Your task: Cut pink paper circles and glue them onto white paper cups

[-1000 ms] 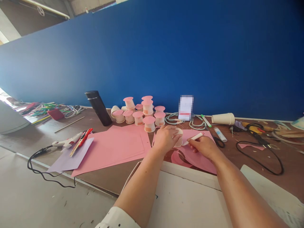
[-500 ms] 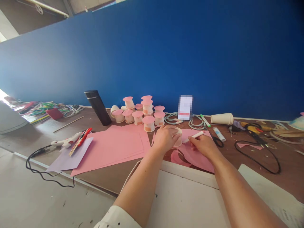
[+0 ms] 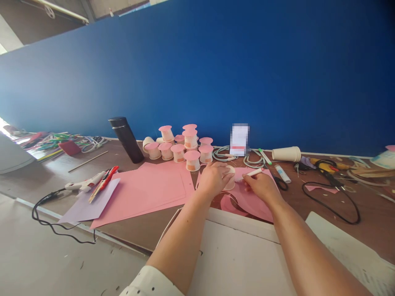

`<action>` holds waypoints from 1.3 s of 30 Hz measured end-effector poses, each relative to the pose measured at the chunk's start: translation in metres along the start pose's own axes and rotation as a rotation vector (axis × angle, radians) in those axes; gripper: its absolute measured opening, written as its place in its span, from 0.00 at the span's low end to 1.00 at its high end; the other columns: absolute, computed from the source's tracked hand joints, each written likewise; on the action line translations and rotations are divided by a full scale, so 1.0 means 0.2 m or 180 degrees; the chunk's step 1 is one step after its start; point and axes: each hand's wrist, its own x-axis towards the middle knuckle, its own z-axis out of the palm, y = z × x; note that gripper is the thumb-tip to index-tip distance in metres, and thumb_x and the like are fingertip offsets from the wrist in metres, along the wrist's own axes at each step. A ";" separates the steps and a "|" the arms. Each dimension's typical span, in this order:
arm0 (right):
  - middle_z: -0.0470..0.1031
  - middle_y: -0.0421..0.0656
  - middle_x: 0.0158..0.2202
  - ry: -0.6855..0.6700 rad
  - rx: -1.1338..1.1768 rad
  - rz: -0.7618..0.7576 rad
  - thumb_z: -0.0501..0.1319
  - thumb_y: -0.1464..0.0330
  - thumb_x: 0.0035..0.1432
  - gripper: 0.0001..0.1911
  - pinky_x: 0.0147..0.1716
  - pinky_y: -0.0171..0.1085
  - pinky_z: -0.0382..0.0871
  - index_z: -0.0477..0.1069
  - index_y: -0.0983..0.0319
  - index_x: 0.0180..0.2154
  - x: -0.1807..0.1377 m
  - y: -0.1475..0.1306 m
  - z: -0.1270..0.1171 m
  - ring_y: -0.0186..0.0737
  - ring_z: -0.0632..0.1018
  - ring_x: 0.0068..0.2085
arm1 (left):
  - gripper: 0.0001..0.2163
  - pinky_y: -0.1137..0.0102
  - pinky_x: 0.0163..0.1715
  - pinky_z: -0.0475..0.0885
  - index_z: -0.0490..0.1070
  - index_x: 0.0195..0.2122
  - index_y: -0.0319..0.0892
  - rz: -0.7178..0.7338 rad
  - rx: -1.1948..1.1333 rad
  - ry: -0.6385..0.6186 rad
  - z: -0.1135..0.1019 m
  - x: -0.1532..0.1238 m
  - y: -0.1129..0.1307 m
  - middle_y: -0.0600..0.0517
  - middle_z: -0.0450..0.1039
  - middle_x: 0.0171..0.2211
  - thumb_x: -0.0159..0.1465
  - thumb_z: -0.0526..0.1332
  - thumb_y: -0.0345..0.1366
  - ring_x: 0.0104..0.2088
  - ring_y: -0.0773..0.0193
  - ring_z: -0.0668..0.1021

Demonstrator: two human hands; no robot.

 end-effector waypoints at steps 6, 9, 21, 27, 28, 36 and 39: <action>0.79 0.45 0.22 0.0033 -0.0017 -0.0103 0.57 0.62 0.57 0.16 0.29 0.36 0.66 0.73 0.60 0.22 0.00 -0.01 0.01 0.43 0.79 0.28 | 0.10 0.63 0.55 0.69 0.81 0.41 0.48 0.0023 0.0000 -0.0004 0.01 0.00 -0.01 0.51 0.77 0.51 0.66 0.60 0.41 0.50 0.57 0.76; 0.78 0.46 0.22 0.0069 0.0007 -0.0082 0.58 0.62 0.57 0.15 0.29 0.35 0.66 0.74 0.60 0.22 0.00 -0.03 0.01 0.43 0.79 0.28 | 0.11 0.62 0.57 0.67 0.81 0.41 0.47 0.0054 -0.0026 -0.0025 0.01 0.00 -0.01 0.52 0.76 0.52 0.66 0.59 0.42 0.51 0.58 0.76; 0.79 0.46 0.22 0.0019 0.0589 0.0140 0.62 0.62 0.52 0.13 0.26 0.36 0.70 0.74 0.61 0.21 0.08 0.02 0.04 0.42 0.78 0.25 | 0.16 0.59 0.56 0.67 0.79 0.45 0.50 -0.0106 0.0175 -0.0245 -0.01 0.01 -0.01 0.55 0.74 0.55 0.70 0.51 0.41 0.55 0.54 0.72; 0.79 0.46 0.26 -0.0139 0.1200 0.0462 0.67 0.66 0.50 0.06 0.27 0.37 0.75 0.74 0.62 0.26 0.15 0.03 0.04 0.41 0.79 0.26 | 0.16 0.55 0.54 0.67 0.78 0.47 0.52 -0.0136 0.0256 -0.0313 -0.03 0.00 0.00 0.55 0.73 0.56 0.70 0.51 0.40 0.54 0.52 0.72; 0.79 0.46 0.26 -0.0154 0.1318 0.0515 0.67 0.67 0.50 0.05 0.28 0.38 0.76 0.74 0.62 0.27 0.15 0.03 0.04 0.41 0.79 0.26 | 0.16 0.55 0.53 0.67 0.78 0.47 0.52 -0.0135 0.0262 -0.0308 -0.03 0.00 0.00 0.55 0.73 0.56 0.70 0.51 0.40 0.54 0.52 0.72; 0.78 0.45 0.27 -0.0168 0.1940 0.0686 0.68 0.72 0.51 0.06 0.33 0.37 0.80 0.72 0.63 0.28 0.17 0.05 0.06 0.39 0.80 0.28 | 0.15 0.54 0.55 0.66 0.79 0.45 0.52 -0.0150 0.0302 -0.0308 -0.02 0.00 0.00 0.55 0.73 0.56 0.69 0.51 0.41 0.55 0.52 0.71; 0.78 0.45 0.27 -0.0151 0.2021 0.0697 0.69 0.72 0.51 0.06 0.34 0.38 0.80 0.72 0.63 0.28 0.18 0.06 0.07 0.40 0.81 0.29 | 0.15 0.53 0.56 0.65 0.79 0.44 0.53 -0.0171 0.0276 -0.0299 -0.02 0.00 0.00 0.56 0.73 0.56 0.69 0.52 0.41 0.55 0.51 0.71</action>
